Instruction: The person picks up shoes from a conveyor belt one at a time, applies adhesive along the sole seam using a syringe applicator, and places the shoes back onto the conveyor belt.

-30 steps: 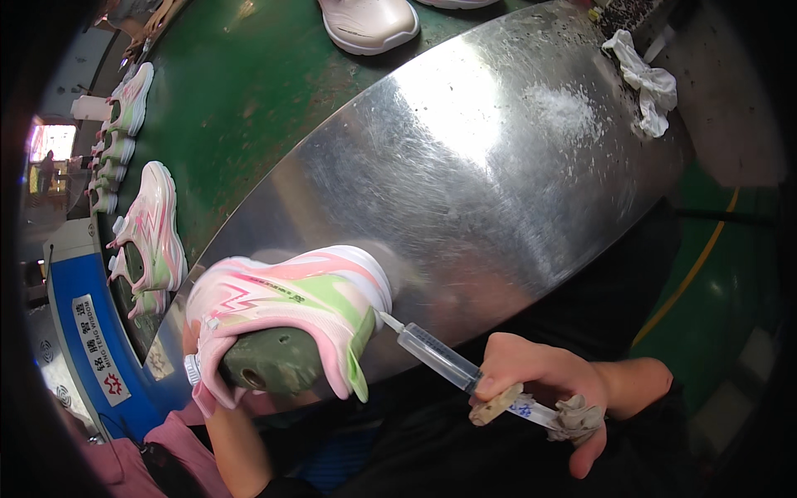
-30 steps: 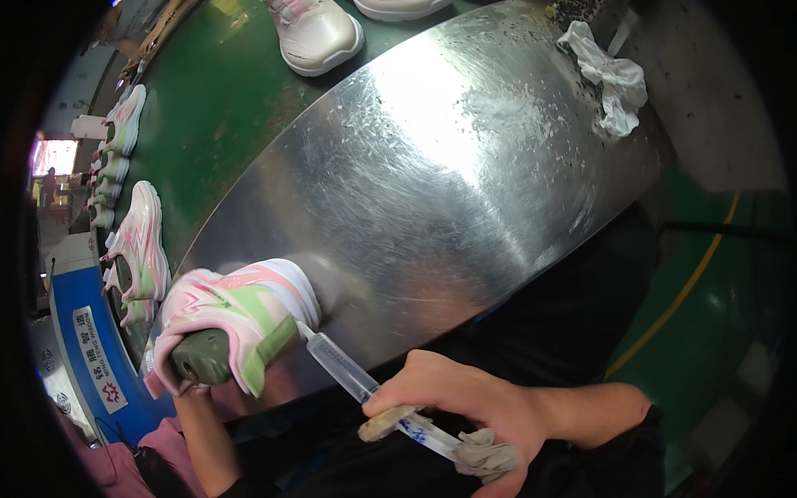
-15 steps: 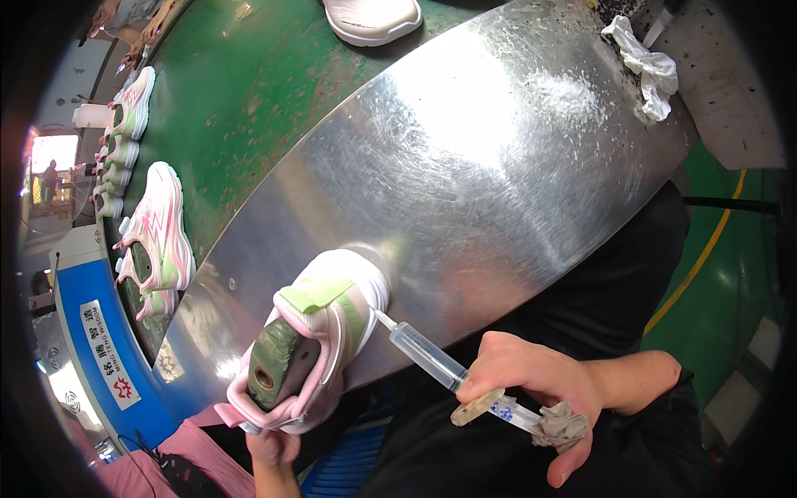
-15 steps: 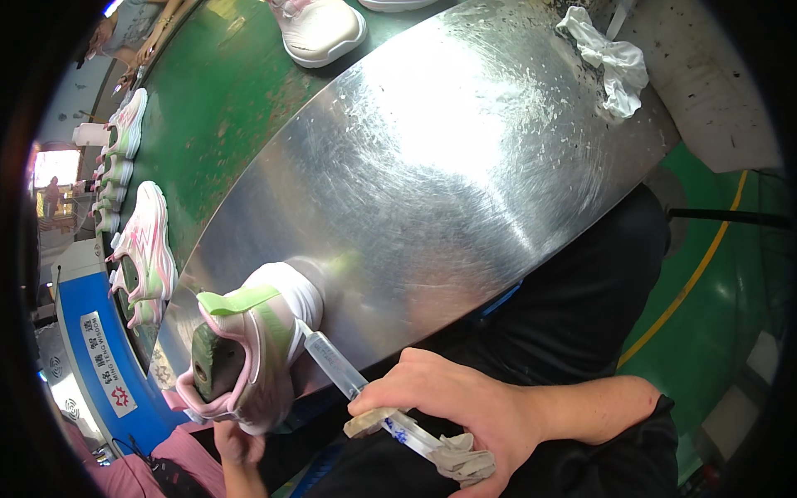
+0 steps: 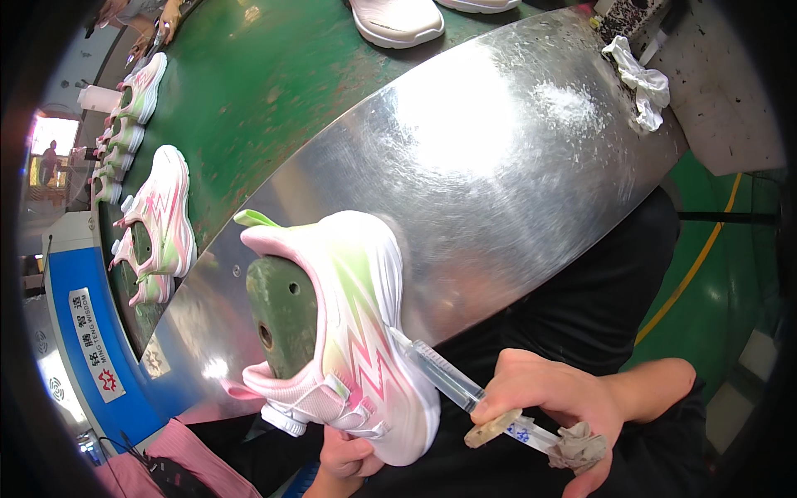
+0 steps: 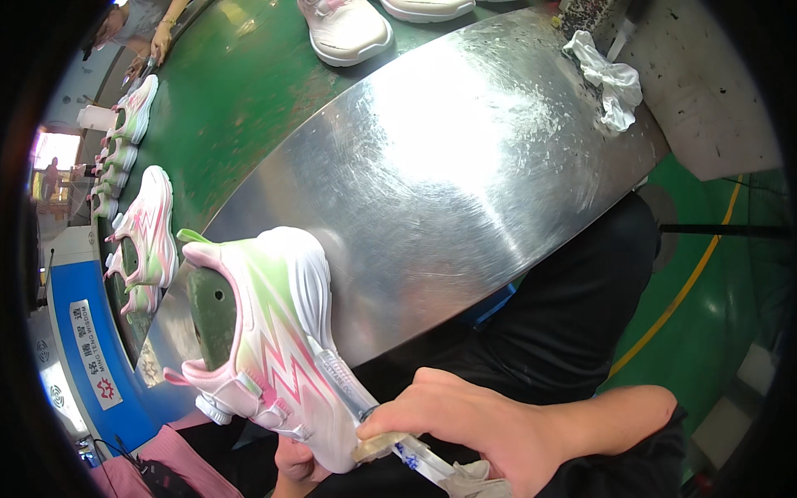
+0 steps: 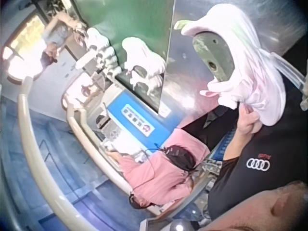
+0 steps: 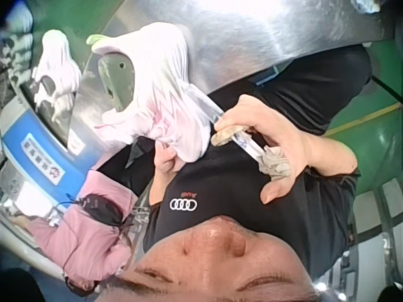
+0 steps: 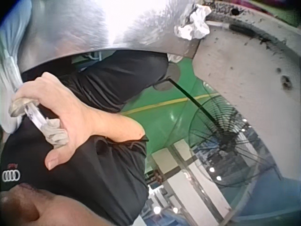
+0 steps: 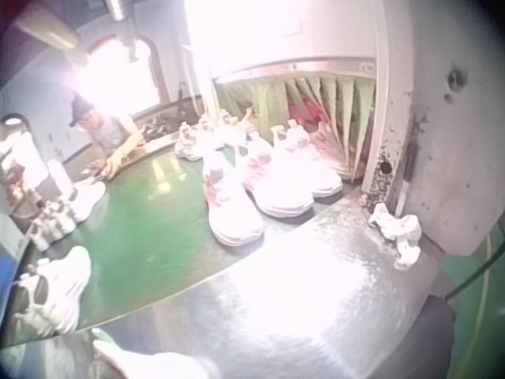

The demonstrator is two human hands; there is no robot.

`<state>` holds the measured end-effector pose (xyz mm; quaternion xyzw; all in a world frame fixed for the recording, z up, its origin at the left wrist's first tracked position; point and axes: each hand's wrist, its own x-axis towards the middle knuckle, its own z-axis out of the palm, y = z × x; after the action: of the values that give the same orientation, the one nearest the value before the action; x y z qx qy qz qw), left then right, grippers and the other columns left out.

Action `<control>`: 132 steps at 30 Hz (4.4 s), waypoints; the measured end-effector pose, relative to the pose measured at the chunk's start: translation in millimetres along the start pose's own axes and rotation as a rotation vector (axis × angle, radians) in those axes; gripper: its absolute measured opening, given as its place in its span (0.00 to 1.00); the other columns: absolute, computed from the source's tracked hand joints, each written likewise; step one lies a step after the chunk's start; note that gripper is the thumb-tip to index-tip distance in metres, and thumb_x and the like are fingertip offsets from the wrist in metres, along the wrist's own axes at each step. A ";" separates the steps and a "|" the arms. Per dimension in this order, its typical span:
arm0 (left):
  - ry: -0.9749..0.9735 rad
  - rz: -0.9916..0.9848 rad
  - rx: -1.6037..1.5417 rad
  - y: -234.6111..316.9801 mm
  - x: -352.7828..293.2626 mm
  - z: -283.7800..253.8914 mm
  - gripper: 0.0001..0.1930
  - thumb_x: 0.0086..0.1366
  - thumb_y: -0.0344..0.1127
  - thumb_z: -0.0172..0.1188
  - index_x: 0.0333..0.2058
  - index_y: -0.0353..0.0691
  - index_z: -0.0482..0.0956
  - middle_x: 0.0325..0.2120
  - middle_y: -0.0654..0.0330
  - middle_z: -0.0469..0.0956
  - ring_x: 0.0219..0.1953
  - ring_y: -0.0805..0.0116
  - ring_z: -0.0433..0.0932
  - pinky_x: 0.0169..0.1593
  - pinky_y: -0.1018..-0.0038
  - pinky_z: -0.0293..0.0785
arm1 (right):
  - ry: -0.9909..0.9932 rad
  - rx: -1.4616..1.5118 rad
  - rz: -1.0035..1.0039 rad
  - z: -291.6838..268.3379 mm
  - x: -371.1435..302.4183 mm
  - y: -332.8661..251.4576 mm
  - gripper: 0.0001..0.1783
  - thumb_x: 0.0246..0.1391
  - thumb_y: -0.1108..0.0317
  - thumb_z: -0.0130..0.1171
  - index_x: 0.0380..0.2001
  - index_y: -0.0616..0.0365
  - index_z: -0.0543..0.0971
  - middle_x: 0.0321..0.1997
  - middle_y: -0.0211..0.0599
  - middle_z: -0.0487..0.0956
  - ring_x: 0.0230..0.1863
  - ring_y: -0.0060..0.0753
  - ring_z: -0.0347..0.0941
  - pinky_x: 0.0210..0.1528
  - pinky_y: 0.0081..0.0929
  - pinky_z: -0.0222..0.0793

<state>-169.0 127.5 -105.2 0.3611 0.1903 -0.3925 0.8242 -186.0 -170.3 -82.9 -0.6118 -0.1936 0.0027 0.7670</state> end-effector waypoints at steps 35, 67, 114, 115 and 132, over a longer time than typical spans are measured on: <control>-0.426 -0.255 -0.190 -26.1 111.0 102.9 0.40 0.48 0.20 0.65 0.59 0.49 0.59 0.51 0.59 0.70 0.52 0.61 0.73 0.52 0.67 0.75 | 0.022 -0.495 0.069 -3.1 -40.0 -114.8 0.48 0.36 0.33 0.63 0.48 0.66 0.69 0.37 0.38 0.76 0.33 0.36 0.68 0.33 0.32 0.55; -0.622 -0.237 -0.359 -27.9 120.6 113.2 0.16 0.64 0.29 0.54 0.52 0.39 0.71 0.49 0.53 0.74 0.55 0.58 0.70 0.49 0.73 0.78 | 0.018 -1.103 -0.086 24.1 -41.6 -71.3 0.36 0.40 0.40 0.64 0.42 0.61 0.74 0.33 0.37 0.75 0.26 0.34 0.63 0.27 0.31 0.54; -0.106 0.385 0.066 120.6 159.8 53.5 0.23 0.60 0.49 0.53 0.49 0.40 0.72 0.45 0.53 0.76 0.48 0.52 0.75 0.53 0.53 0.70 | 0.159 -1.249 0.225 -113.1 -11.3 -35.5 0.49 0.34 0.42 0.69 0.54 0.65 0.65 0.38 0.42 0.69 0.34 0.40 0.63 0.38 0.35 0.60; -0.093 0.423 0.084 120.1 158.8 52.4 0.23 0.59 0.49 0.54 0.48 0.40 0.72 0.44 0.53 0.76 0.48 0.51 0.75 0.52 0.53 0.71 | 0.160 -1.233 0.231 -113.4 -10.5 -34.9 0.49 0.34 0.42 0.69 0.54 0.65 0.65 0.38 0.42 0.69 0.34 0.40 0.63 0.38 0.35 0.60; -0.099 0.288 0.008 121.5 172.3 45.8 0.28 0.61 0.51 0.53 0.53 0.37 0.67 0.49 0.51 0.73 0.50 0.56 0.74 0.54 0.58 0.70 | 0.579 -0.021 0.299 -54.2 -39.4 -40.6 0.67 0.25 0.30 0.70 0.57 0.72 0.54 0.43 0.38 0.68 0.43 0.29 0.67 0.44 0.25 0.64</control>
<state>34.4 58.0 -123.3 0.3682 0.0943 -0.2881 0.8790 -215.7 -240.8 -65.9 -0.6168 0.1246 -0.0606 0.7748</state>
